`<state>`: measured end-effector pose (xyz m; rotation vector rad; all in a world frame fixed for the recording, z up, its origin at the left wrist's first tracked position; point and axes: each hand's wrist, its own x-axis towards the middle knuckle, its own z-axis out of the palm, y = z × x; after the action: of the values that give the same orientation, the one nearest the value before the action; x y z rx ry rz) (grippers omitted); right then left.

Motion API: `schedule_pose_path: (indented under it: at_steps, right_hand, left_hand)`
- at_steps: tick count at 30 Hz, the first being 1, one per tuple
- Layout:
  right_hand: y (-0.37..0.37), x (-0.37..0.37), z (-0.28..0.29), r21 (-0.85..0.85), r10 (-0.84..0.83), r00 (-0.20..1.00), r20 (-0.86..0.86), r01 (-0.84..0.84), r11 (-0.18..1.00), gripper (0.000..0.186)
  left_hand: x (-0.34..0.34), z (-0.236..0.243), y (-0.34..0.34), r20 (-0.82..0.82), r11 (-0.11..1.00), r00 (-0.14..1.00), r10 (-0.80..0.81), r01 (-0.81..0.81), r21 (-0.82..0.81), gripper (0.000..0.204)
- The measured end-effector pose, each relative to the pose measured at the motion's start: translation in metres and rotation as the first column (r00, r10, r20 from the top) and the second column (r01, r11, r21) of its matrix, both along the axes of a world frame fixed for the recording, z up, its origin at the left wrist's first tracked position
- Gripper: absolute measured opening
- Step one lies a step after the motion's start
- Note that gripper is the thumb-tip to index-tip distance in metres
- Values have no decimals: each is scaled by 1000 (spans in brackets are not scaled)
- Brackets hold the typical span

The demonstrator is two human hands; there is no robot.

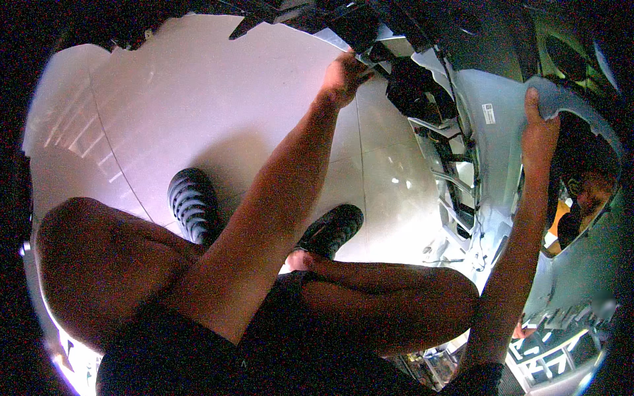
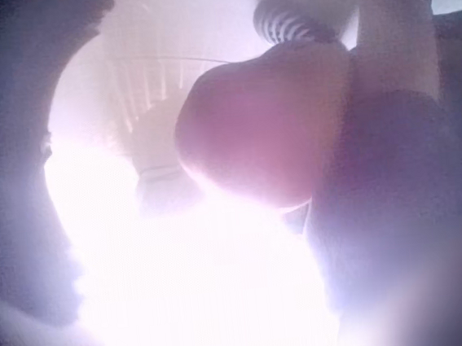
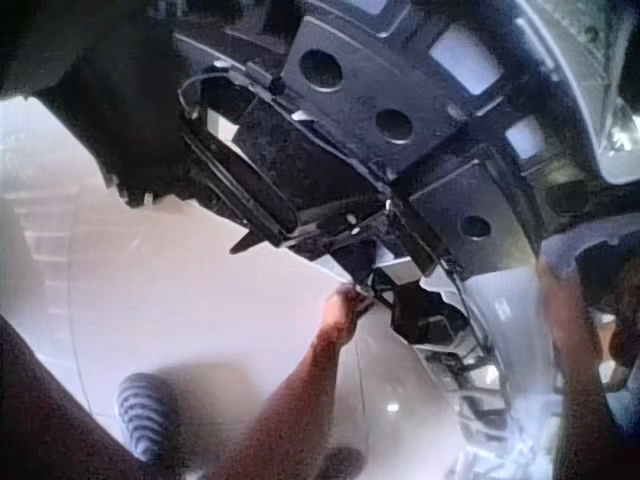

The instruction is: The person kneels in front of a car and removes the front bumper cover. They then use a pry tool to detach a black plastic grille insert from the bumper assembly, disconnecting clips and wires along the way.

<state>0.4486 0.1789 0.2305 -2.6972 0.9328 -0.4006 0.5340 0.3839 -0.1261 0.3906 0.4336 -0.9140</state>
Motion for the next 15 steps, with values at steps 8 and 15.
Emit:
schedule_pose_path:
  at_steps: [8, 15]
  right_hand:
    - [-29, 7, -5, -172, 4, 995, -102, -22, 985, 66]
    - [-43, 13, -10, -165, -1, 991, -133, -21, 986, 68]
  left_hand:
    - [-4, 1, 11, 265, 994, 964, -1, -29, 108, 21]
    - [-5, -1, 5, 289, 942, 956, -58, -43, 332, 24]
